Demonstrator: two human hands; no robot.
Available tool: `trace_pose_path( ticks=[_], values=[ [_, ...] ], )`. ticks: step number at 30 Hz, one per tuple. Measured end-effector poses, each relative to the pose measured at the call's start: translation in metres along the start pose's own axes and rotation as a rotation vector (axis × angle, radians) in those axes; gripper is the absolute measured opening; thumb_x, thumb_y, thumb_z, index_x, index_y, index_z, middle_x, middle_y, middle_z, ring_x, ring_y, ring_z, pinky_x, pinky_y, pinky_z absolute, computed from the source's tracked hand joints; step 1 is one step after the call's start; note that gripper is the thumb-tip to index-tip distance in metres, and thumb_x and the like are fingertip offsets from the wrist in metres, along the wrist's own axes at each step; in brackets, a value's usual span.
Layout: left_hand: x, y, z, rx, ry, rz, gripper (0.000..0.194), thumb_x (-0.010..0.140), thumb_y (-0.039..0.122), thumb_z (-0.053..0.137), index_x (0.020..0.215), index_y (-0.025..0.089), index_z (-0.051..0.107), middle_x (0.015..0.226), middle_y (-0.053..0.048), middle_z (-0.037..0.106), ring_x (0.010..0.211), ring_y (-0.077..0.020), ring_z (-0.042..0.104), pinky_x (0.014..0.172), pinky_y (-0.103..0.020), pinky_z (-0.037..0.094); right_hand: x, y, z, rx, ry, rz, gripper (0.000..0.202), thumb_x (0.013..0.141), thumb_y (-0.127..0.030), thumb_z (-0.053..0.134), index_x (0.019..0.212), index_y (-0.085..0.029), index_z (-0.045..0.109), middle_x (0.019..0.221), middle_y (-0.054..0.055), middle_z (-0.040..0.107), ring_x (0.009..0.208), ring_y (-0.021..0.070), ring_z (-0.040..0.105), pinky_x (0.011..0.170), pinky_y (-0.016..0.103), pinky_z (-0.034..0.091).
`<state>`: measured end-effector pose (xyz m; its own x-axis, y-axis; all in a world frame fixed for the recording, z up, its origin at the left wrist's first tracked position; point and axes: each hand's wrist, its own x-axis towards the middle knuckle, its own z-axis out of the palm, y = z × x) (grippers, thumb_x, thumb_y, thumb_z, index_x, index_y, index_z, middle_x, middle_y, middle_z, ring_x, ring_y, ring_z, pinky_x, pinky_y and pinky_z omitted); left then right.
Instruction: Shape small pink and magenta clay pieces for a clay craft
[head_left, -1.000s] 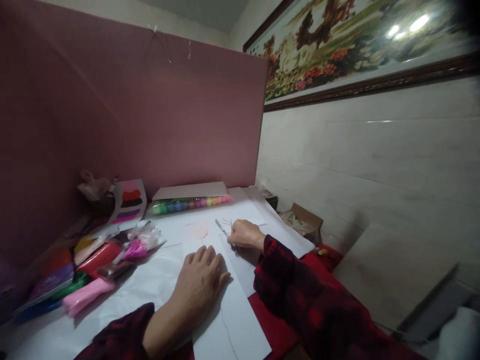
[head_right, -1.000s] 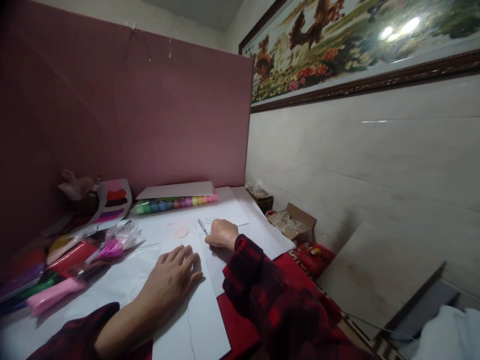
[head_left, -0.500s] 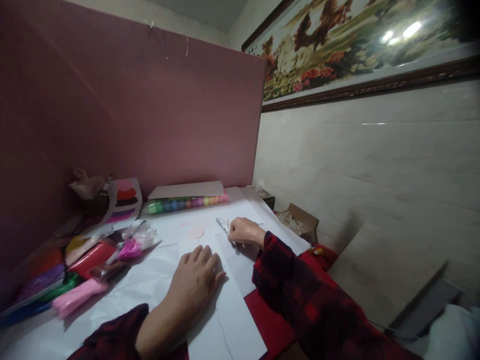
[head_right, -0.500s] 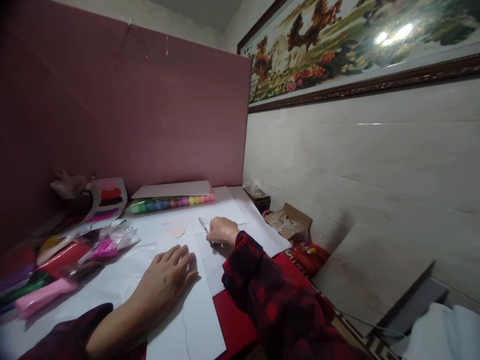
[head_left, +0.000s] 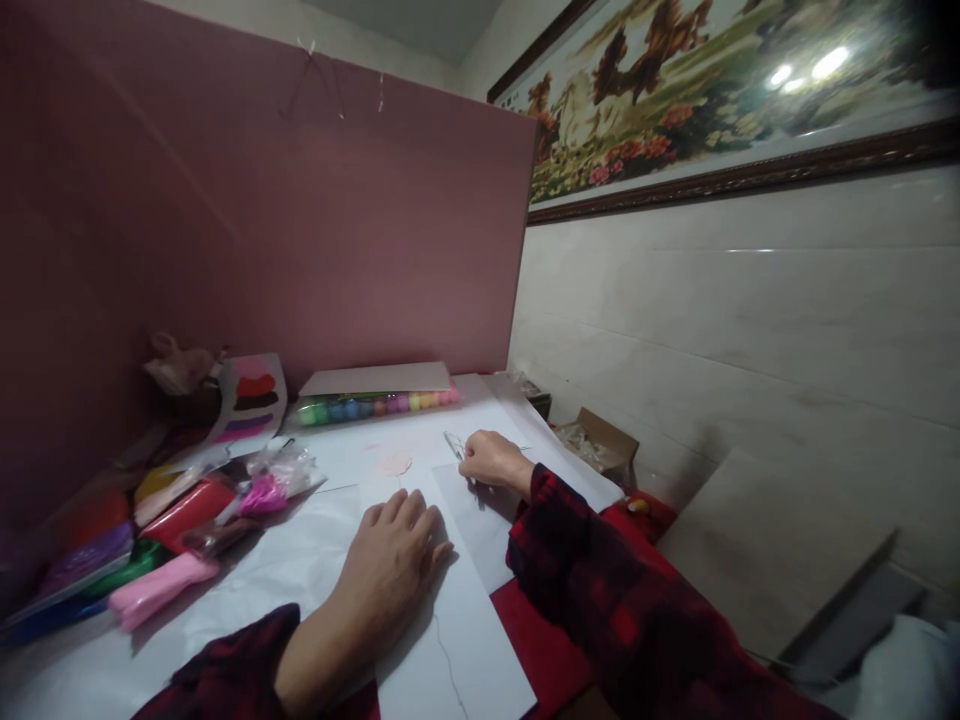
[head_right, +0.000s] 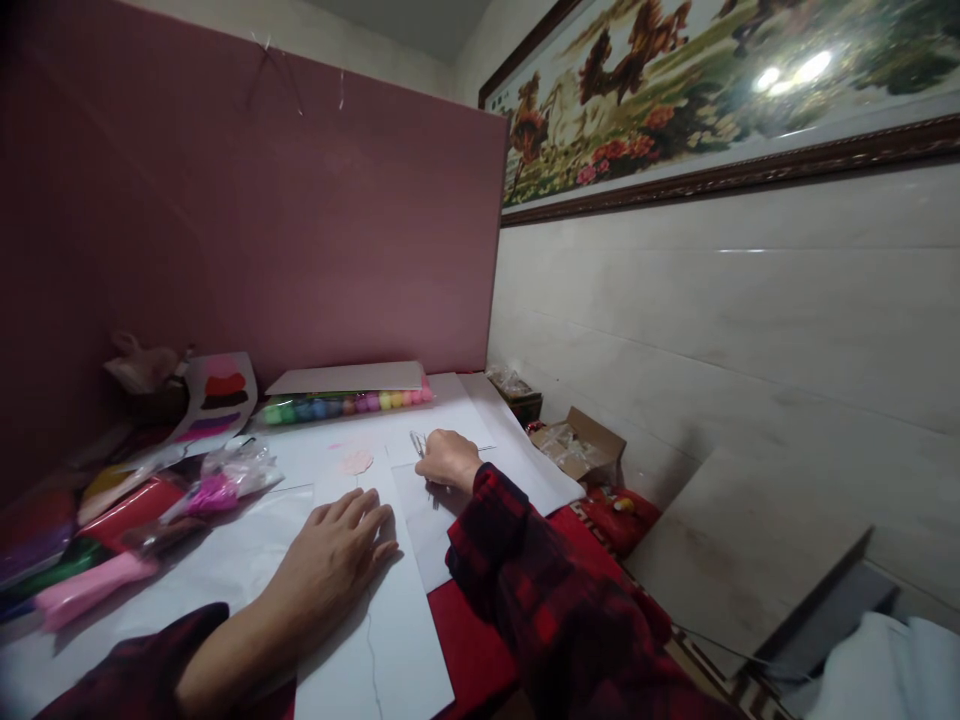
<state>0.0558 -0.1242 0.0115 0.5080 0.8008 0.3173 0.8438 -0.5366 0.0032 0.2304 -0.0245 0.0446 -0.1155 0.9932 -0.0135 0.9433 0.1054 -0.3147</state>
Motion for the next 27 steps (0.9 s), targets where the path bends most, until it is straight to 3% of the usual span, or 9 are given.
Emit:
trace_pose_path(
  ticks=[11, 14, 18, 27],
  values=[
    [0.001, 0.001, 0.000, 0.006, 0.003, 0.006, 0.019, 0.090, 0.030, 0.048, 0.098, 0.018, 0.061, 0.111, -0.012, 0.061, 0.110, -0.0326, 0.052, 0.086, -0.048, 0.043, 0.000, 0.004, 0.000, 0.047, -0.010, -0.057, 0.009, 0.063, -0.017, 0.064, 0.068, -0.017, 0.071, 0.074, 0.006, 0.071, 0.069, 0.0168, 0.064, 0.054, 0.022, 0.036],
    [0.001, 0.001, 0.000, -0.002, -0.002, 0.002, 0.019, 0.090, 0.029, 0.048, 0.097, 0.017, 0.062, 0.107, -0.012, 0.062, 0.109, -0.0327, 0.053, 0.085, -0.047, 0.043, 0.006, 0.012, -0.001, 0.060, 0.055, -0.036, 0.012, 0.067, -0.025, 0.064, 0.073, -0.016, 0.071, 0.078, 0.007, 0.071, 0.074, 0.0173, 0.063, 0.057, 0.023, 0.037],
    [0.000, 0.000, 0.002, -0.010, 0.008, 0.000, 0.019, 0.090, 0.029, 0.049, 0.097, 0.017, 0.062, 0.108, -0.012, 0.062, 0.109, -0.0331, 0.052, 0.085, -0.048, 0.042, 0.016, 0.019, 0.005, 0.056, 0.194, 0.005, 0.021, 0.078, -0.023, 0.052, 0.087, -0.016, 0.069, 0.096, 0.010, 0.069, 0.089, 0.0195, 0.062, 0.069, 0.025, 0.039],
    [0.001, 0.000, 0.001, -0.014, 0.006, 0.001, 0.022, 0.091, 0.030, 0.047, 0.098, 0.017, 0.063, 0.110, -0.013, 0.062, 0.109, -0.0336, 0.052, 0.086, -0.048, 0.042, 0.024, 0.019, 0.023, 0.059, 0.231, -0.034, 0.021, 0.079, -0.031, 0.057, 0.090, -0.015, 0.067, 0.103, 0.011, 0.061, 0.088, 0.0194, 0.059, 0.073, 0.027, 0.039]
  ],
)
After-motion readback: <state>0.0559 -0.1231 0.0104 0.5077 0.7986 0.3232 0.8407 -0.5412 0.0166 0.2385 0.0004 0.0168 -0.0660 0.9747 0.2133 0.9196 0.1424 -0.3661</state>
